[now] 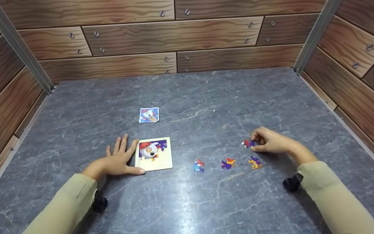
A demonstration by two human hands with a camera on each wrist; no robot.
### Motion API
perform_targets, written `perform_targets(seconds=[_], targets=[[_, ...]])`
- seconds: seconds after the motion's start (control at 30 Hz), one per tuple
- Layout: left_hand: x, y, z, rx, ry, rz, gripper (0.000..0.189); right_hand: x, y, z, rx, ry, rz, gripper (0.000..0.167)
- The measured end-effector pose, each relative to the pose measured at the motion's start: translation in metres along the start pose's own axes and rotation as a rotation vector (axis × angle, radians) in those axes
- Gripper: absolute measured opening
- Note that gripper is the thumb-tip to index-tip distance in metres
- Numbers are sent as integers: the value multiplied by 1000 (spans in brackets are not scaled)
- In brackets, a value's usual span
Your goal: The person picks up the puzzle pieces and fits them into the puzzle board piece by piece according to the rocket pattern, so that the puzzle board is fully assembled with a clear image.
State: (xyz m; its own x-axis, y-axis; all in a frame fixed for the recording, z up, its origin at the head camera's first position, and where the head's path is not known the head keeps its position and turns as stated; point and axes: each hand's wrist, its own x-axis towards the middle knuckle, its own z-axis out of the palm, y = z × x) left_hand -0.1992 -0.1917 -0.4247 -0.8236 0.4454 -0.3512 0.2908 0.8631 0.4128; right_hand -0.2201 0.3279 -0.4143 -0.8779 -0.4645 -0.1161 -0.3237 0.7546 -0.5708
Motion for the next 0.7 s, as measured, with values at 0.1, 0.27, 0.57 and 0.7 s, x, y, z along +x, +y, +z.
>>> perform_targets(seconds=[0.1,0.27,0.57,0.7], targets=[[0,0,0,-4,0,-1,113,0,-2,-1,19,5,13,29],[1,-1,1,-6,-4,-4,114,0,-5,-2,36,26,22,32],[2,-1,2,3,-2,1,115,2,-9,1,91,72,10,28],[2,-2,2,10,-4,-2,115,6,-14,2,114,74,-8,28]])
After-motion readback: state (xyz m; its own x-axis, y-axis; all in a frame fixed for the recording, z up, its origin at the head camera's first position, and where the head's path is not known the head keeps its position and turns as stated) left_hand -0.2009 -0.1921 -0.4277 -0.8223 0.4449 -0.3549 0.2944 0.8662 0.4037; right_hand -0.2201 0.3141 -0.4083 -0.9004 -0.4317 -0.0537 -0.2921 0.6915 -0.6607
